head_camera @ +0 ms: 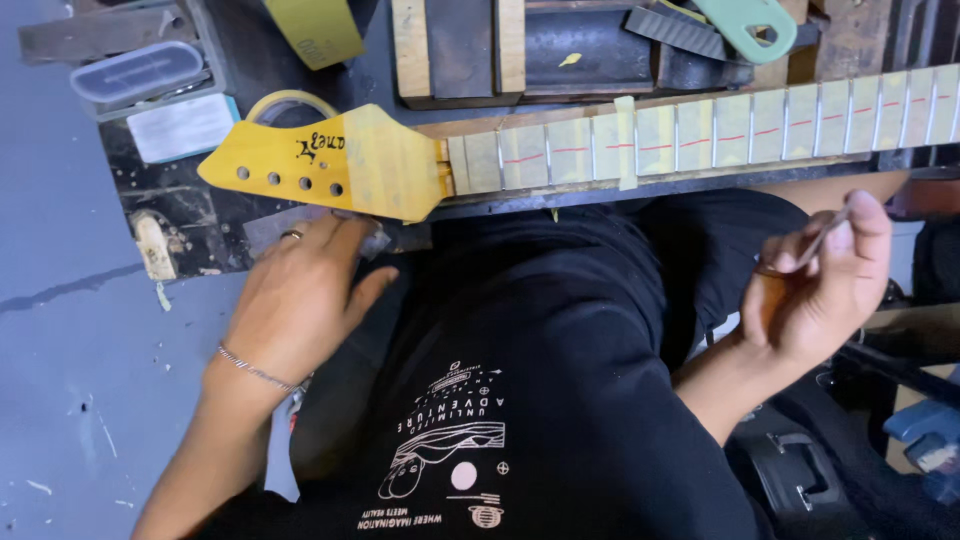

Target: The person applies masking tape to the fretboard of a guitar neck, covering the frets and strings. They carefully place and smooth the tape along the length of the neck.

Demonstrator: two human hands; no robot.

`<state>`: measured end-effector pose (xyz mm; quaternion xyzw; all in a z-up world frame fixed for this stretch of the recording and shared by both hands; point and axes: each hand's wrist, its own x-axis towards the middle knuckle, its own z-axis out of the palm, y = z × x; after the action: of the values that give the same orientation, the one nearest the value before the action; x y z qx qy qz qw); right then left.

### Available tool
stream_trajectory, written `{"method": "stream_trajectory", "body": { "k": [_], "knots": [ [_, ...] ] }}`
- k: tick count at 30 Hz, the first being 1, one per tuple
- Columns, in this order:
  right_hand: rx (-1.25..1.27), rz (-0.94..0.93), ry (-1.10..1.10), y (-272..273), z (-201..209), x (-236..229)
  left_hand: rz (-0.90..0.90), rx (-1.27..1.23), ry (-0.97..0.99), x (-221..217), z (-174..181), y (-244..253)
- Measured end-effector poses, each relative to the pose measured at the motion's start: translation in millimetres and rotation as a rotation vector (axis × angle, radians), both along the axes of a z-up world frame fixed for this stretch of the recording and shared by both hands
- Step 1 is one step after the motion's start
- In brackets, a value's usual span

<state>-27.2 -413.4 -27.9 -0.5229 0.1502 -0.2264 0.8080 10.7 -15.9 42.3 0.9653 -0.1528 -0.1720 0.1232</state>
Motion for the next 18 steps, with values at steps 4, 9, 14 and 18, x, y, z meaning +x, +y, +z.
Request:
{"method": "stream_trajectory", "body": {
  "k": [4, 9, 14, 18],
  "knots": [
    [-0.102, 0.059, 0.043, 25, 8, -2, -0.169, -0.2, 0.347, 27, 41, -19],
    [-0.473, -0.067, 0.28, 66, 34, -1, -0.447, -0.656, 0.146, 78, 38, -62],
    [-0.66, -0.036, 0.377, 95, 55, 10, -0.518, -0.835, 0.023, 123, 10, -109],
    [-0.988, 0.01, 0.313, 107, 65, 25, -0.414, -0.711, 0.303, 146, -16, -139]
  ]
}}
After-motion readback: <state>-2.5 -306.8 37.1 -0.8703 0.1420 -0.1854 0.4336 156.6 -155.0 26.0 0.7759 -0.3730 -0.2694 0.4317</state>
